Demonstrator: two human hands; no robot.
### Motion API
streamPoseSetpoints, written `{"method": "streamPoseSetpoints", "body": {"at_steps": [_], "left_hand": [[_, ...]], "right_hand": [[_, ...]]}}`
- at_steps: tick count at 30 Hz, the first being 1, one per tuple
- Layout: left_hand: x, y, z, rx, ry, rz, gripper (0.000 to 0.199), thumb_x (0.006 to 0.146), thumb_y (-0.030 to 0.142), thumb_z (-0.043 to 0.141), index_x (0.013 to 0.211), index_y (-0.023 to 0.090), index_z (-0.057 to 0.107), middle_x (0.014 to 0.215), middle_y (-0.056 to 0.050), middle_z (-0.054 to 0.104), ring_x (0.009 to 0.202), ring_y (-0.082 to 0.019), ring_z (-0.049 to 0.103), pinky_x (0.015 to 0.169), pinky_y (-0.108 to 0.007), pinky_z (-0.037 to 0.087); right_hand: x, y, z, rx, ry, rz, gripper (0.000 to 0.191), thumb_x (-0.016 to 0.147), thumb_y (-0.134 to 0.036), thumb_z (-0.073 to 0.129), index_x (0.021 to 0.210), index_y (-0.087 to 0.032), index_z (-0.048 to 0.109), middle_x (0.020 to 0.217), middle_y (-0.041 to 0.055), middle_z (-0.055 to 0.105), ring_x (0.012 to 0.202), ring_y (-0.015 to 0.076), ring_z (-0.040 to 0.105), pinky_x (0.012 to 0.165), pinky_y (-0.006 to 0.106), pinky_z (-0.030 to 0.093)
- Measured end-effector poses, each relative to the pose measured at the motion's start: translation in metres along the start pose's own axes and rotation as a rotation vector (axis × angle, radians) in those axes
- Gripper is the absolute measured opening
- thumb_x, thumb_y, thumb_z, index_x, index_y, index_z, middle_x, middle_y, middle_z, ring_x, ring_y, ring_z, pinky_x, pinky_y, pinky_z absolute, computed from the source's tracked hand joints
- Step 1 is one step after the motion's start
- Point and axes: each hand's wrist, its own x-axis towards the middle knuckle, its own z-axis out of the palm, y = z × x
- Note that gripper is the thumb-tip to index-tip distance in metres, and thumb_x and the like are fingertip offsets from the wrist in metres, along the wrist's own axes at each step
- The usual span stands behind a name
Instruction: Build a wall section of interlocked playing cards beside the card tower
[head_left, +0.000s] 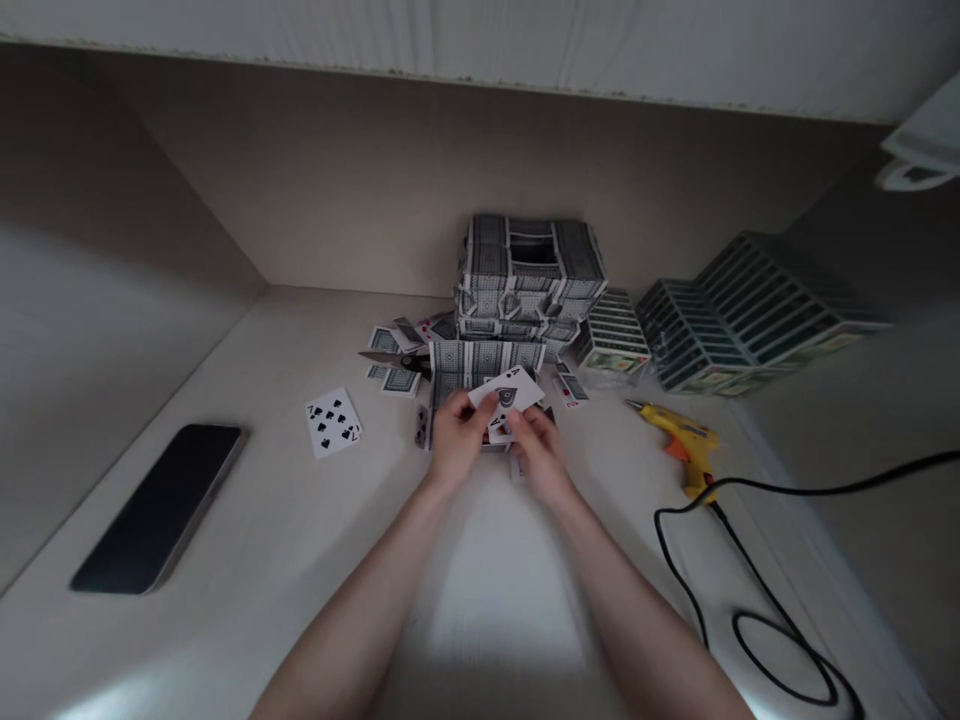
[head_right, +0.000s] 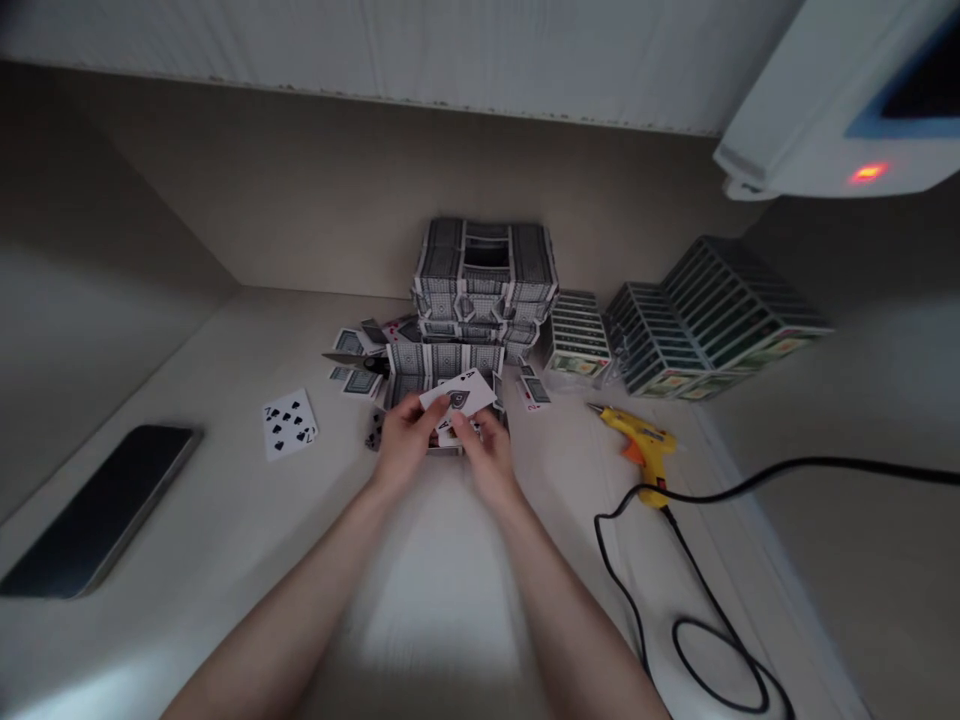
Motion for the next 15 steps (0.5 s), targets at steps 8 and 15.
{"method": "streamPoseSetpoints", "body": {"at_steps": [8, 15], "left_hand": [[0.006, 0.011, -0.005, -0.214, -0.097, -0.070, 0.040, 0.061, 0.031, 0.073, 0.097, 0.019, 0.061, 0.074, 0.000, 0.063, 0.060, -0.010, 0.056, 0.053, -0.020, 0.042], [0.009, 0.006, -0.001, -0.233, 0.031, -0.121, 0.029, 0.056, 0.033, 0.076, 0.072, 0.015, 0.060, 0.059, 0.002, 0.060, 0.048, -0.008, 0.051, 0.048, -0.020, 0.041]], "right_hand": [[-0.005, -0.007, 0.002, 0.111, -0.156, 0.071, 0.029, 0.068, -0.028, 0.067, 0.096, -0.023, 0.057, 0.075, -0.0020, 0.064, 0.049, 0.0116, 0.055, 0.042, 0.024, 0.046], [-0.001, -0.013, 0.004, 0.088, 0.082, -0.004, 0.044, 0.065, -0.032, 0.070, 0.102, -0.027, 0.046, 0.083, -0.0038, 0.062, 0.042, 0.0057, 0.049, 0.028, 0.016, 0.034]]}}
